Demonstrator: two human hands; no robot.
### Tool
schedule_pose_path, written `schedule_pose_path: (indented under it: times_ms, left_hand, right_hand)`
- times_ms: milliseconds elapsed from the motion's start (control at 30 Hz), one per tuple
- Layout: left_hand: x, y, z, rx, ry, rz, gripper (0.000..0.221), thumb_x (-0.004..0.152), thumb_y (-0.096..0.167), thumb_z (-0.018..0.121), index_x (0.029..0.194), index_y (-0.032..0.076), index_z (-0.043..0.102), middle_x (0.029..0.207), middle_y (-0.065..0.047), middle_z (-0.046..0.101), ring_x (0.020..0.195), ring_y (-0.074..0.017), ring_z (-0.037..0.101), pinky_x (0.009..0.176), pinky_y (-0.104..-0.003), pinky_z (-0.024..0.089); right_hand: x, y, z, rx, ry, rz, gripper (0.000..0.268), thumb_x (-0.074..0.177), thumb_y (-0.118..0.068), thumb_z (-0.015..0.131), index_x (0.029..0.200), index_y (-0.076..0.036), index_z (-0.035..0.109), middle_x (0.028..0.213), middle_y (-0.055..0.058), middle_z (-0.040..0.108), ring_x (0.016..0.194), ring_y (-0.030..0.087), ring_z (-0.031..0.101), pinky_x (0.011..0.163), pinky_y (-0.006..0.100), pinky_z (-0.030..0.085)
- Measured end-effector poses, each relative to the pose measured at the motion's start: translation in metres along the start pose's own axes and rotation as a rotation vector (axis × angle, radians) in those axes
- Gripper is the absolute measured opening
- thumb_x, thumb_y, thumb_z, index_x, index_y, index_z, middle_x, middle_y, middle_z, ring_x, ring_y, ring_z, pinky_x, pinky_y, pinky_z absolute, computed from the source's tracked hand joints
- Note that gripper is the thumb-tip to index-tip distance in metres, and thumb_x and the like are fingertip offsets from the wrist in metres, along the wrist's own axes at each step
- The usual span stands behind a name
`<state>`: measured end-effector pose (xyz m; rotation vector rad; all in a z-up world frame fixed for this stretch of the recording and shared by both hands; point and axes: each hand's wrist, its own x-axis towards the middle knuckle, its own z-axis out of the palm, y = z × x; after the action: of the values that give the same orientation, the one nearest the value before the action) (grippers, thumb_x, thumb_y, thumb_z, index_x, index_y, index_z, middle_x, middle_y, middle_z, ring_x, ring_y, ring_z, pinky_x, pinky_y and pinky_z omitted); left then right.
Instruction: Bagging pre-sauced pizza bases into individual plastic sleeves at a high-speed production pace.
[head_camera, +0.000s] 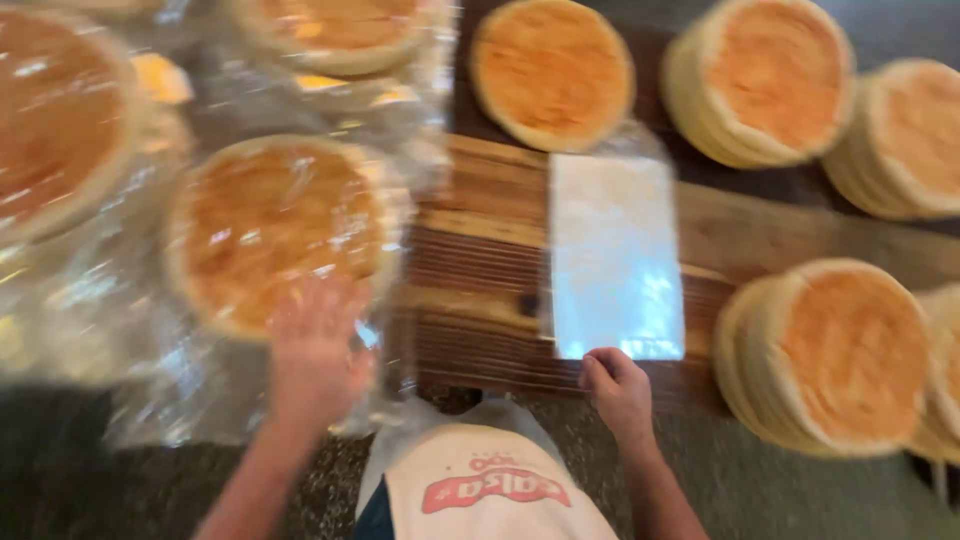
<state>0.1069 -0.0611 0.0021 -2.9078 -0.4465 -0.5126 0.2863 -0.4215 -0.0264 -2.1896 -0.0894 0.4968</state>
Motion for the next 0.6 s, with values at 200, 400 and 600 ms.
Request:
schedule_pose_path:
  times_ms: [200, 400, 600]
  left_hand:
    - [0.074, 0.225, 0.074, -0.810, -0.042, 0.397, 0.060, 0.075, 0.037, 0.082, 0.129, 0.021, 0.064, 0.123, -0.003, 0.063, 0.122, -0.0257, 0.060, 0.106, -0.049, 0.043]
    - [0.124, 0.280, 0.116, -0.519, 0.213, 0.540, 0.012, 0.067, 0.005, 0.062, 0.067, 0.015, 0.054, 0.063, -0.005, 0.053, 0.060, -0.0286, 0.050, 0.059, -0.043, 0.034]
    - [0.136, 0.290, 0.092, -0.673, 0.191, 0.442, 0.017, 0.099, 0.029, 0.052, 0.089, 0.021, 0.064, 0.076, 0.000, 0.052, 0.072, -0.0248, 0.057, 0.065, -0.039, 0.044]
  right_hand:
    - [-0.006, 0.053, -0.042, -0.169, 0.285, -0.022, 0.034, 0.091, -0.036, 0.077, 0.060, -0.024, 0.070, 0.041, -0.003, 0.054, 0.044, 0.014, 0.050, 0.047, 0.029, 0.044]
    - [0.012, 0.036, -0.049, -0.359, 0.212, -0.653, 0.019, 0.095, -0.009, 0.067, 0.112, -0.002, 0.072, 0.116, 0.012, 0.070, 0.105, 0.030, 0.066, 0.095, 0.043, 0.052]
    - [0.076, 0.065, -0.017, -0.619, 0.388, -0.760, 0.060, 0.084, -0.037, 0.075, 0.130, 0.000, 0.064, 0.132, 0.021, 0.062, 0.126, 0.040, 0.059, 0.107, 0.048, 0.044]
